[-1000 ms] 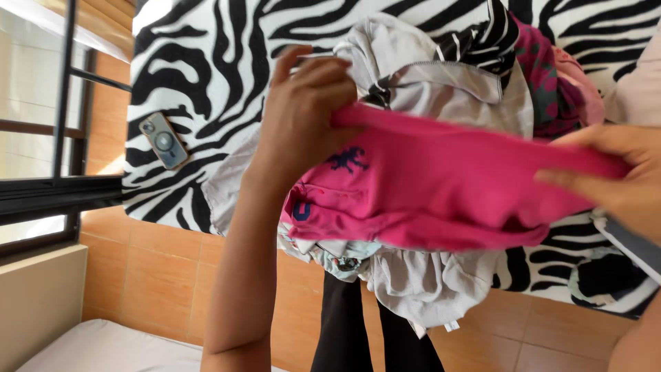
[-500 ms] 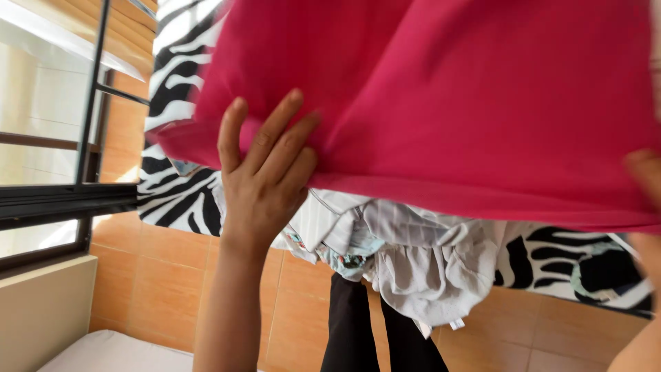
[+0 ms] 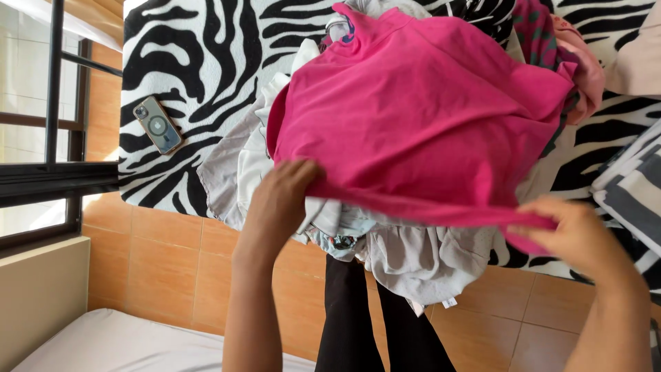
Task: The person folds a pink polo shirt and a black-and-white striped garment on a bed with a zebra-print sheet. They smooth the items, fold the sleeves and body, and place the folded clothes into a neat stack.
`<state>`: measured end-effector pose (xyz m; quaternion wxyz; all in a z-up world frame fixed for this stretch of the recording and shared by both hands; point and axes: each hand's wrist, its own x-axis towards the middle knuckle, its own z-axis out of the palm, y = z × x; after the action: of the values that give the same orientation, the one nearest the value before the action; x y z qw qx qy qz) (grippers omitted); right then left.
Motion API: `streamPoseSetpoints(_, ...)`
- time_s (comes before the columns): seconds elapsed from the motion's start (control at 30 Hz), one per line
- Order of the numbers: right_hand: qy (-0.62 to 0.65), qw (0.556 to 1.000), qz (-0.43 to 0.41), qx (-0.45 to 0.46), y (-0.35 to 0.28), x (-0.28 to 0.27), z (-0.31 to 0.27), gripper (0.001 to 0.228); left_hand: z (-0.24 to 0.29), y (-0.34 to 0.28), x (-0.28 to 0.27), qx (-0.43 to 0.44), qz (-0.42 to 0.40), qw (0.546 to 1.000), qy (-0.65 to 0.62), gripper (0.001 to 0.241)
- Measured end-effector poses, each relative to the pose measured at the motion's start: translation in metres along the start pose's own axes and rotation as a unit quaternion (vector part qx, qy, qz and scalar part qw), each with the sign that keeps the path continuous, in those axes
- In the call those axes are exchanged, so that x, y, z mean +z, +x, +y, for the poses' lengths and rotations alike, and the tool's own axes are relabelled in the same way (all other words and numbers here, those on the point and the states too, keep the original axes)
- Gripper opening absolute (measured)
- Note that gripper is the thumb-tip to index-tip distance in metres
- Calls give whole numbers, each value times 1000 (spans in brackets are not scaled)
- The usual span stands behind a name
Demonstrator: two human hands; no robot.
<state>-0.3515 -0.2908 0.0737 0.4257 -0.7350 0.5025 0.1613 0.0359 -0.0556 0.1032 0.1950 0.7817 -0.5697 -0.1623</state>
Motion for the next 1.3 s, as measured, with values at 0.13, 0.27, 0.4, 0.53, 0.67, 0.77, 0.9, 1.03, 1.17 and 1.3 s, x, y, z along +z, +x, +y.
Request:
streamPoseSetpoints(0.13, -16, 982, 163, -90, 33, -13, -3, 42, -1, 44, 18, -44, 126, 991, 18, 33)
streamPoseSetpoints(0.27, -45, 978, 178, -95, 55, -9, -10, 63, 8, 49, 37, -113, 259, 959, 33, 47)
streamPoseSetpoints(0.4, -69, 984, 152, -69, 62, -2, 20, 61, -18, 28, 85, -216, 275, 935, -61, 52)
streamPoseSetpoints(0.53, -157, 940, 254, -167, 58, -7, 14, 51, -51, 18, 127, -324, 256, 900, -143, 60)
streamPoseSetpoints(0.67, -301, 852, 369, -216, 58, -3, -20, 46, -71, 27, 130, -386, 259, 872, -153, 62)
streamPoseSetpoints(0.77, -191, 867, 352, -297, 66, 29, -47, 33, -87, 26, 127, -450, 189, 858, -159, 52)
streamPoseSetpoints(0.9, -109, 877, 298, -362, 61, 75, -139, 36, -101, 9, 120, -396, 227, 870, -186, 34)
streamPoseSetpoints(1.03, -118, 870, 299, -374, 72, 111, -185, 46, -116, -15, 97, -271, 341, 822, -366, 18)
streamPoseSetpoints(1.17, -133, 889, 295, -323, 81, 150, -192, 53, -150, -39, 83, -285, 266, 853, -348, 17)
streamPoseSetpoints(1.3, -142, 898, 312, -274, 83, 164, -207, 50, -162, -28, 74, -309, 77, 906, -280, 27)
